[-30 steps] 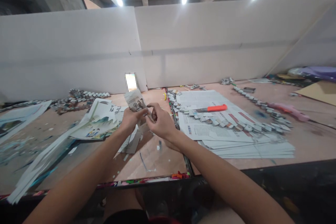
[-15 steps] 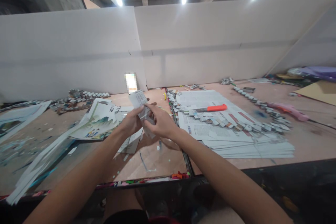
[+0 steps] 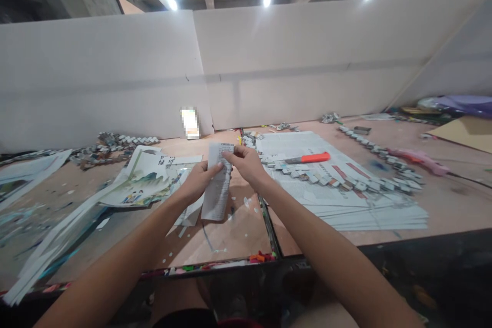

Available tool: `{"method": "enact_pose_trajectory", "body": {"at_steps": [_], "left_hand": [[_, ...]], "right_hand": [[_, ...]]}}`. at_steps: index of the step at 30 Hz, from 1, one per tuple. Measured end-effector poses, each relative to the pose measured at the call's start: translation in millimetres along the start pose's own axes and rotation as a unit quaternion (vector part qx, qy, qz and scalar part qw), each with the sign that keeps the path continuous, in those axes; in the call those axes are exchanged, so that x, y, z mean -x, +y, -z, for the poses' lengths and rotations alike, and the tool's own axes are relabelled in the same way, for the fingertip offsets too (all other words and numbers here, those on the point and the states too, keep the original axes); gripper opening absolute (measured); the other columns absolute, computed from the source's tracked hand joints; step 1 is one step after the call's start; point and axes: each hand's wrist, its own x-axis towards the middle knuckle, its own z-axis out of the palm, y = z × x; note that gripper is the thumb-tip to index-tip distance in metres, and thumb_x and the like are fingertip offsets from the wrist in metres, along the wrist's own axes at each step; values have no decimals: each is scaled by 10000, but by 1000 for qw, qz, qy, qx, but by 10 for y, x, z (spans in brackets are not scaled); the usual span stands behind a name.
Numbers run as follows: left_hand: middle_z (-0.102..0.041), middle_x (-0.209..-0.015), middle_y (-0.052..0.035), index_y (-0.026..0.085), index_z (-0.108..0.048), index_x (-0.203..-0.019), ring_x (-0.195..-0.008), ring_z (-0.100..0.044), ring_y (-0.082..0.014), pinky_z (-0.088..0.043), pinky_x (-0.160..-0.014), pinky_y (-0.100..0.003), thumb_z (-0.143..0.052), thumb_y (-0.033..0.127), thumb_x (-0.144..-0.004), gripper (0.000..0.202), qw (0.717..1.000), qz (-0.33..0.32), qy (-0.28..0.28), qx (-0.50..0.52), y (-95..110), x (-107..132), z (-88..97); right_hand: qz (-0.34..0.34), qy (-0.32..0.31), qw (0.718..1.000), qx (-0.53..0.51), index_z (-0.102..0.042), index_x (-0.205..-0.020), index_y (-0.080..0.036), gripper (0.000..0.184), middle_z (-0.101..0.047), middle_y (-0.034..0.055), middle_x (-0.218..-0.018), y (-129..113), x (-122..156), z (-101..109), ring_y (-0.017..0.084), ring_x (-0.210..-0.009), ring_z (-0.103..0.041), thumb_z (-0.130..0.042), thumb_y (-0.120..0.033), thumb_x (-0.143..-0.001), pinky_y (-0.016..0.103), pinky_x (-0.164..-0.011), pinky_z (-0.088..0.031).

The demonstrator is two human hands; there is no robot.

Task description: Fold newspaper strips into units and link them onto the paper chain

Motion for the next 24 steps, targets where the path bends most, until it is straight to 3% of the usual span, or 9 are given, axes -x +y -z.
{"method": "enact_pose_trajectory", "body": {"at_steps": [8, 24], "left_hand": [[-711, -812, -73, 140, -719, -830, -714, -616, -185, -466, -638, -280, -694, 493, -689, 381, 996, -52, 76, 14, -2, -60, 53], [-724, -774, -65, 139, -732, -770, -687, -631, -181, -475, -623, -272, -702, 416, -704, 287, 990, -80, 113, 12, 62, -6, 13]], "right_hand": [[-8, 15, 1000, -21, -521, -574, -173, 341, -453, -35, -551, 18, -34, 38, 95, -523, -407, -701, -438, -689, 244, -499, -313], [-5, 18, 991, -136, -655, -751, -165, 293, -556, -1, -667, 134, -63, -12, 112, -574, -468, -733, -432, -657, 261, -543, -388]]}}
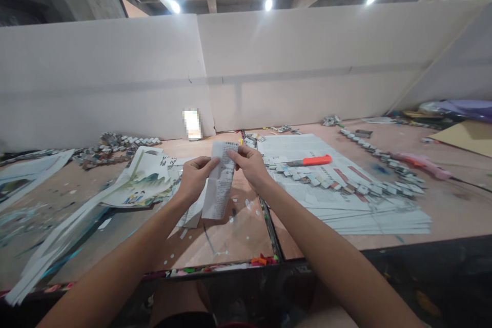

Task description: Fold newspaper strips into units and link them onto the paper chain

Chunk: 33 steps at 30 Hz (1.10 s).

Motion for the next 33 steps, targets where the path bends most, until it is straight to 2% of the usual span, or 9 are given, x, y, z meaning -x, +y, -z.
{"method": "enact_pose_trajectory", "body": {"at_steps": [9, 16, 22, 33], "left_hand": [[-733, -875, -76, 150, -737, -859, -787, -660, -206, -518, -707, -310, -685, 397, -730, 283, 999, -28, -6, 22, 69, 10, 7], [-733, -826, -78, 155, -742, -819, -758, -665, -211, -533, -685, -324, -708, 388, -703, 262, 997, -63, 38, -17, 233, 9, 79], [-731, -822, -78, 164, -742, -816, -770, -664, -213, -523, -703, -326, -687, 394, -728, 252, 996, -78, 29, -36, 232, 15, 85], [-729, -846, -79, 155, -733, -850, -774, -657, -207, -526, -705, -324, -674, 398, -748, 270, 997, -70, 9, -20, 234, 15, 98]], "right_hand": [[26, -12, 999, 32, -628, -725, -177, 257, -534, -9, -650, 9, 10, 21, 116, -588, -468, -708, -421, -702, 265, -569, -400], [47, -25, 997, 55, -554, -652, -179, 260, -499, -28, -606, -92, 88, -49, 114, -587, -456, -707, -382, -709, 266, -577, -381], [86, -9, 994, 69, -547, -630, -180, 237, -497, -30, -607, -135, 130, -82, 112, -600, -459, -702, -336, -718, 263, -589, -378], [92, -11, 993, 76, -543, -634, -182, 239, -506, -23, -627, -122, 139, -72, 114, -611, -467, -694, -344, -726, 261, -595, -389]]}}
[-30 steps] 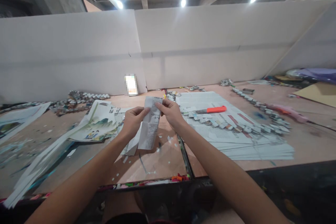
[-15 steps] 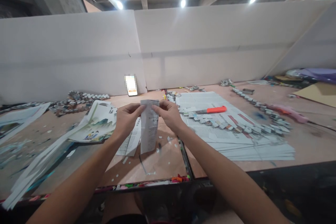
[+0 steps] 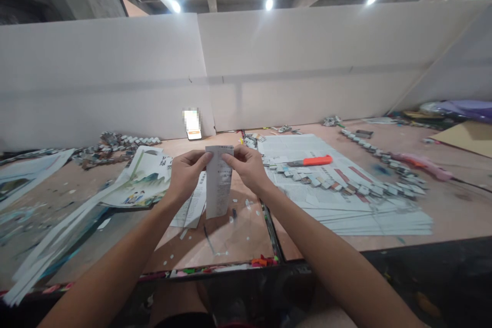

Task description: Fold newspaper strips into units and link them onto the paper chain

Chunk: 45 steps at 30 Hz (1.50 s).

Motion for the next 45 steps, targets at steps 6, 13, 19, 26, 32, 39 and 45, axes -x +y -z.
{"method": "enact_pose_trajectory", "body": {"at_steps": [6, 13, 19, 26, 32, 39, 45], "left_hand": [[-728, -815, -78, 151, -732, -826, -747, -658, -201, -534, -698, -330, -693, 398, -728, 269, 1000, 5, 14, 8, -8, -1, 0], [-729, -804, -77, 164, -740, -795, -752, -660, -206, -531, -711, -336, -695, 404, -720, 255, 1000, 1, 23, -11, -4, -6, -6], [-729, -801, -77, 169, -743, -801, -749, -658, -205, -526, -699, -330, -686, 412, -724, 260, 1000, 0, 20, -20, 22, 3, -14], [-726, -774, -71, 153, -731, -781, -717, -649, -192, -517, -689, -317, -688, 389, -729, 246, 999, 0, 40, -20, 62, -3, 4], [-727, -823, -80, 163, -735, -795, -754, -649, -215, -488, -666, -305, -700, 393, -708, 248, 996, 48, -63, -30, 62, 8, -6], [-675, -659, -43, 163, -695, -654, -612, -571, -176, -386, -547, -267, -639, 448, -743, 304, 986, 63, -114, -106, 25, 0, -3], [-659, -653, -44, 161, -686, -647, -601, -548, -172, -372, -547, -266, -624, 470, -747, 330, 986, 62, -116, -106, 33, -3, 1]], "right_hand": [[-7, 1, 1000, 9, -535, -617, -184, 280, -476, -29, -594, -35, -3, -10, 115, -588, -444, -709, -386, -701, 265, -576, -375], [24, 16, 999, 38, -617, -651, -180, 339, -501, 0, -600, 1, -25, 20, 128, -592, -449, -567, -471, -818, 269, -575, -383], [44, 26, 998, 35, -648, -753, -201, 298, -558, 12, -686, 18, -20, 17, 142, -631, -472, -561, -478, -820, 271, -598, -400], [26, -11, 996, 85, -612, -638, -179, 366, -541, 11, -622, -1, -20, 26, 135, -603, -474, -576, -505, -800, 266, -585, -392], [38, 38, 993, 102, -547, -566, -179, 426, -473, -6, -548, -4, -56, 72, 127, -560, -439, -568, -538, -795, 261, -546, -360], [30, 65, 994, 83, -539, -564, -184, 426, -451, -7, -541, 40, -91, 109, 128, -550, -424, -579, -547, -785, 260, -520, -333], [34, 67, 994, 80, -544, -560, -182, 420, -453, -10, -530, 34, -93, 104, 121, -541, -425, -583, -529, -794, 259, -524, -333]]}}
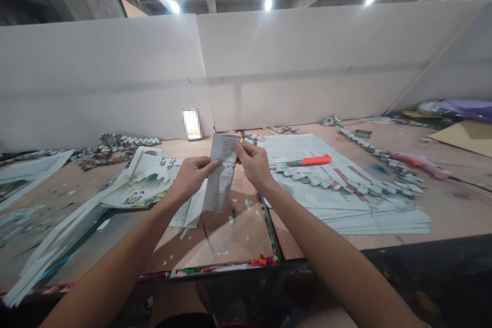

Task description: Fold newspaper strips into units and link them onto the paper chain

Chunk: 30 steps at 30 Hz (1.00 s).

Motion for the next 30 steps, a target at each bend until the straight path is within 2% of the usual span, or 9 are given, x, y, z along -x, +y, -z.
{"method": "enact_pose_trajectory", "body": {"at_steps": [13, 15, 18, 20, 24, 28, 30], "left_hand": [[-668, -695, -50, 151, -688, -698, -637, -556, -173, -377, -575, -261, -586, 506, -771, 377, 1000, 6, -14, -25, -11, -8, 5], [-666, -689, -49, 143, -689, -698, -630, -549, -168, -371, -571, -258, -587, 515, -768, 392, 999, 5, -8, -34, -22, -13, 13], [-673, -720, -51, 136, -692, -712, -635, -543, -160, -373, -577, -254, -581, 512, -774, 397, 1000, -2, 13, -22, -40, -21, 25], [-656, -690, -42, 134, -686, -699, -612, -523, -149, -356, -557, -249, -582, 512, -775, 400, 999, -6, 31, -20, -51, -26, 29], [-615, -624, -28, 127, -675, -678, -570, -486, -135, -324, -517, -244, -593, 519, -764, 410, 998, -10, 54, -16, -61, -31, 27], [-641, -667, -35, 122, -689, -727, -600, -521, -146, -364, -544, -246, -594, 512, -767, 404, 997, -17, 64, 33, -74, -36, 28], [-646, -667, -37, 119, -696, -747, -600, -529, -146, -372, -548, -247, -598, 509, -766, 403, 997, -10, 64, 44, -84, -41, 29]], "right_hand": [[3, 17, 1000, 18, -497, -536, -182, 470, -438, -15, -521, -50, 1, -2, 112, -525, -408, -550, -569, -798, 254, -523, -350], [-1, -4, 1000, 25, -507, -557, -177, 457, -454, -15, -531, -48, -10, 12, 112, -533, -427, -549, -561, -801, 250, -530, -357], [-17, -87, 995, 49, -540, -588, -167, 415, -498, -8, -563, -45, -25, 34, 116, -558, -468, -562, -524, -799, 246, -549, -372], [-27, -121, 990, 61, -547, -589, -166, 411, -510, -3, -568, -44, -25, 39, 119, -566, -480, -539, -510, -812, 249, -560, -381], [-29, -112, 991, 71, -566, -601, -160, 387, -534, 10, -582, -42, -6, 36, 133, -599, -507, -528, -473, -827, 260, -597, -405], [-36, -177, 980, 81, -597, -631, -150, 330, -585, 38, -659, -26, 11, 23, 159, -674, -541, -564, -429, -802, 277, -640, -427], [-35, -171, 981, 81, -600, -626, -148, 327, -598, 45, -674, -20, 13, 13, 163, -685, -545, -555, -418, -804, 282, -647, -430]]}}
